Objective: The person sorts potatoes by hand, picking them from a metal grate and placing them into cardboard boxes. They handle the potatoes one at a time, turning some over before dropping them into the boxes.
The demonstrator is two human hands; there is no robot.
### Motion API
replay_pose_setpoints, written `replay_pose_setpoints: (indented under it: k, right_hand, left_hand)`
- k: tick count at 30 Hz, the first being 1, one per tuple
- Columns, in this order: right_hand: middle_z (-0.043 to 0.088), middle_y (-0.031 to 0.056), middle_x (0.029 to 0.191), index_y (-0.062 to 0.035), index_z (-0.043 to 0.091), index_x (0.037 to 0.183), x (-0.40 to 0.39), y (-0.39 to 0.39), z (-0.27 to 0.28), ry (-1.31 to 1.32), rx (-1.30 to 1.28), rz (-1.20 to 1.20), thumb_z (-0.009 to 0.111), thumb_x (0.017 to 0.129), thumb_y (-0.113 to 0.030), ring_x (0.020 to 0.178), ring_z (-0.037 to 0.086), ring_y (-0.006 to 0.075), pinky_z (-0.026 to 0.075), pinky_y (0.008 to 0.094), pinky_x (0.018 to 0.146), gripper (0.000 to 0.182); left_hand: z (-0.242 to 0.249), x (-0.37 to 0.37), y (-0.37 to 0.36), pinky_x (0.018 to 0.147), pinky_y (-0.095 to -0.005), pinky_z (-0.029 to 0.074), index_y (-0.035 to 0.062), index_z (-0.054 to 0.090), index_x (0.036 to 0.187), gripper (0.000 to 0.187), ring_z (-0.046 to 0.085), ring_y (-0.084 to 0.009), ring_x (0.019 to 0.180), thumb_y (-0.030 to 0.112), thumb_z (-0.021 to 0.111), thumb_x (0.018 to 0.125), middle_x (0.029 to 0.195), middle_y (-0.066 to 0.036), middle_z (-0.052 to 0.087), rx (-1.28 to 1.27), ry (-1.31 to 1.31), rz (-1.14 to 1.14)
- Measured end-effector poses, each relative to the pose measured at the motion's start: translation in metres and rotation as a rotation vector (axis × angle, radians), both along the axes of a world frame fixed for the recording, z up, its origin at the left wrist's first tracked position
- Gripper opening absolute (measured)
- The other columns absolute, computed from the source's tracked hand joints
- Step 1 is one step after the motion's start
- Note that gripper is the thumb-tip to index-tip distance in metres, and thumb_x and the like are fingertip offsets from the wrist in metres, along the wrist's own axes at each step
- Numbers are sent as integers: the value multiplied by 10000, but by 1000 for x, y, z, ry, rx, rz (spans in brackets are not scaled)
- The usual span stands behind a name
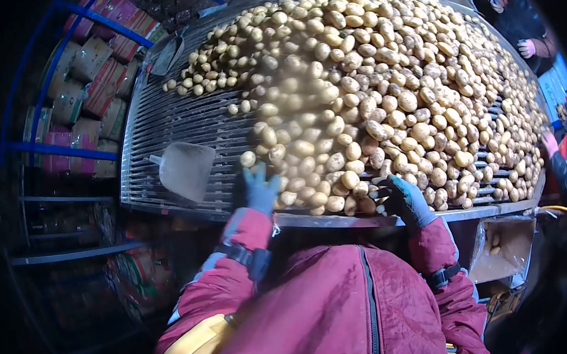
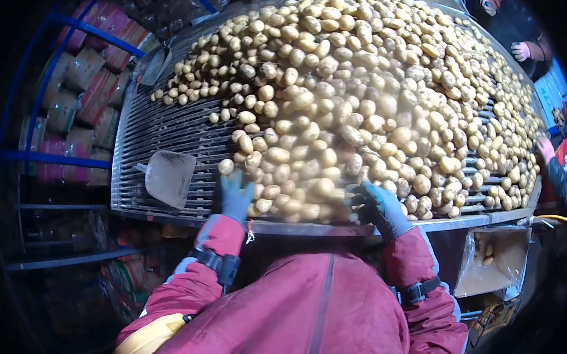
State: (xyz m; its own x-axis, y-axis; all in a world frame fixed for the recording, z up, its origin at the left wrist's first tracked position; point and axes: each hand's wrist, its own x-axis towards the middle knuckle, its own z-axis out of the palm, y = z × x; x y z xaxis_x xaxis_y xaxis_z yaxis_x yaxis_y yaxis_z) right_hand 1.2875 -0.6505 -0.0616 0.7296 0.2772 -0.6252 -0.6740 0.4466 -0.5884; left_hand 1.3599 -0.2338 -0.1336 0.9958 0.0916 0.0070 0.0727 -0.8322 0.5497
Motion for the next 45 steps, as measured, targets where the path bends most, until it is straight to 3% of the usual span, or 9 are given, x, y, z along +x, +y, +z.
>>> replay_pose_setpoints:
  k: [2, 6, 10, 17, 21, 24, 29, 35, 45]
  right_hand:
    - [720, 119, 1058, -57, 606, 1301, 8, 10, -9, 34, 94, -3, 562, 1018, -332, 815, 691, 195, 560, 301, 663, 396]
    - [724, 107, 1096, -53, 549, 1351, 16, 30, -7, -651, -540, 380, 600, 925, 30, 910, 702, 196, 582, 311, 741, 437]
    - [730, 90, 1129, -61, 593, 1310, 29, 42, 30, 7, -100, 170, 528, 1006, -125, 905, 700, 167, 565, 286, 690, 318]
    - [734, 94, 1112, -60, 638, 1263, 31, 53, 36, -144, -348, 251, 477, 1035, -189, 883, 709, 171, 568, 295, 684, 307]
    - [722, 107, 1086, -62, 657, 1255, 23, 46, 25, 82, -99, 8, 493, 1044, -291, 852, 706, 189, 563, 302, 697, 353]
    - [714, 134, 1081, -57, 653, 1255, 14, 37, 18, 56, -57, -68, 494, 1044, -355, 813, 691, 203, 556, 312, 686, 399]
    - [715, 150, 1011, -9, 634, 1253, 3, 35, 13, 113, -58, -141, 511, 1034, -508, 718, 683, 221, 559, 314, 611, 559]
    - [709, 126, 1027, -19, 656, 1224, -7, 29, 20, 144, -66, -221, 520, 1039, -433, 729, 673, 200, 560, 313, 617, 473]
    - [725, 129, 1071, -25, 648, 1256, 12, 37, 17, 20, -147, -66, 497, 1050, -413, 729, 692, 208, 573, 323, 648, 464]
  left_hand:
    - [2, -18, -28, 1188, -492, 311, -2, 533, 1411, 727, 334, -469, 1436, 395, 756, 844, 1533, -317, 356, 297, -192, -207]
    - [60, -14, -48, 1120, -457, 406, 0, 599, 1325, 516, 493, -388, 1315, 192, 751, 871, 1366, -220, 564, -19, -149, -298]
    - [73, 52, -29, 1052, -429, 467, 25, 627, 1280, 420, 584, -359, 1185, 131, 713, 883, 1316, -203, 589, -104, -188, -213]
    - [30, 123, -41, 1078, -462, 433, 61, 645, 1262, 439, 526, -396, 1241, 164, 723, 842, 1330, -194, 580, 254, -384, -479]
    - [45, 103, -17, 991, -451, 478, 121, 680, 1238, 421, 582, -365, 1153, 179, 720, 823, 1251, -152, 642, 131, 9, -515]
    - [76, 146, -18, 936, -431, 509, 125, 686, 1229, 386, 616, -362, 1104, 189, 708, 850, 1210, -129, 668, 503, 433, -536]
    - [67, 221, -65, 947, -452, 499, 61, 671, 1179, 359, 615, -391, 1096, 228, 697, 862, 1201, -188, 655, -125, -239, -492]
    - [78, 261, -122, 974, -464, 498, 184, 574, 1379, 645, 599, -400, 1152, 420, 753, 807, 1253, -200, 617, 450, 60, -363]
    - [52, 174, -101, 879, -488, 503, 127, 616, 1225, 448, 627, -405, 1050, 353, 684, 844, 1088, -188, 661, 364, -99, -723]
